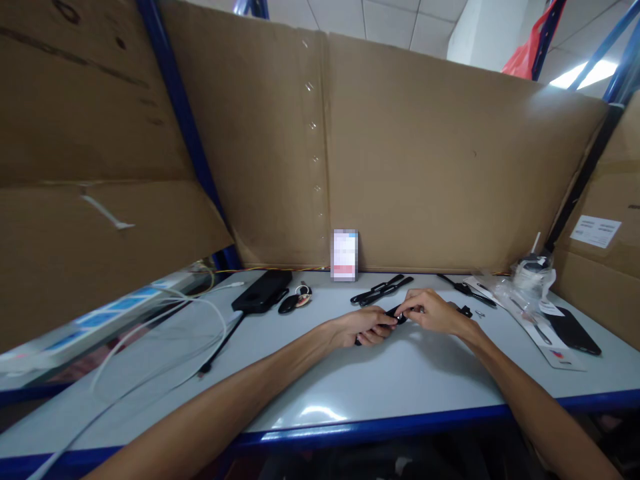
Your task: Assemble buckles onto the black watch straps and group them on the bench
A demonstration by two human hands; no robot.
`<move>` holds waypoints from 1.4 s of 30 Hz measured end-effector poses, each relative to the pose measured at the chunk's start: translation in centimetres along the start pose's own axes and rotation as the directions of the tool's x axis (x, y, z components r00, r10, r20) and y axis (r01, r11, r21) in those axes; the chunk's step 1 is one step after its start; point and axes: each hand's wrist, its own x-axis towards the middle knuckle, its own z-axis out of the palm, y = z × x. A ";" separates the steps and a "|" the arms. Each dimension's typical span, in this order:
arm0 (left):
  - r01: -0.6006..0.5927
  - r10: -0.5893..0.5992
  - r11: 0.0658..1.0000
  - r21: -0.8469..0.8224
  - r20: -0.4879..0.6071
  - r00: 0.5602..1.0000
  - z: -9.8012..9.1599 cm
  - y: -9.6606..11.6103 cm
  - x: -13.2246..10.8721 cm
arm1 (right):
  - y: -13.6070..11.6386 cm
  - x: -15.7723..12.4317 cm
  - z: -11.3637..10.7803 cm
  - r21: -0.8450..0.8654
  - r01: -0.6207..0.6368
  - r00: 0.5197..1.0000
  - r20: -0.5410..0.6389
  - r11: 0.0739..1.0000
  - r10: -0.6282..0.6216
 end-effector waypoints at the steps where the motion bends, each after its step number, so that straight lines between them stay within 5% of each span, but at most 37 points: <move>1: 0.002 -0.002 1.000 0.001 0.000 1.000 0.0 0.0 0.0 | 0.0 0.0 0.1 -0.029 -0.010 1.000 -0.008 1.000 0.010; 5: 0.012 -0.012 1.000 -0.005 -0.014 1.000 0.0 0.1 0.0 | 0.1 -0.1 0.0 -0.103 -0.038 0.999 -0.027 0.994 0.035; 11: 0.007 -0.007 1.000 0.008 -0.013 1.000 -0.1 0.0 0.1 | -0.3 0.1 0.0 0.020 -0.010 1.000 0.021 1.000 0.010; 17: 0.010 -0.010 1.000 0.002 -0.021 1.000 0.0 0.0 0.1 | 0.1 0.0 0.2 -0.105 -0.053 0.998 -0.036 0.993 0.050; 23: 0.005 -0.005 1.000 -0.004 -0.003 1.000 0.0 0.0 0.1 | -0.3 0.0 0.2 0.035 -0.022 1.000 0.007 0.999 0.022; 29: 0.003 -0.003 1.000 -0.011 0.015 1.000 -0.1 0.0 0.2 | 0.0 0.0 0.1 -0.074 -0.047 0.999 -0.030 0.996 0.045; 42: -0.026 0.026 1.000 -0.016 0.026 0.999 -0.4 -0.3 0.5 | -0.1 0.2 0.2 0.051 0.000 1.000 0.006 0.999 -0.001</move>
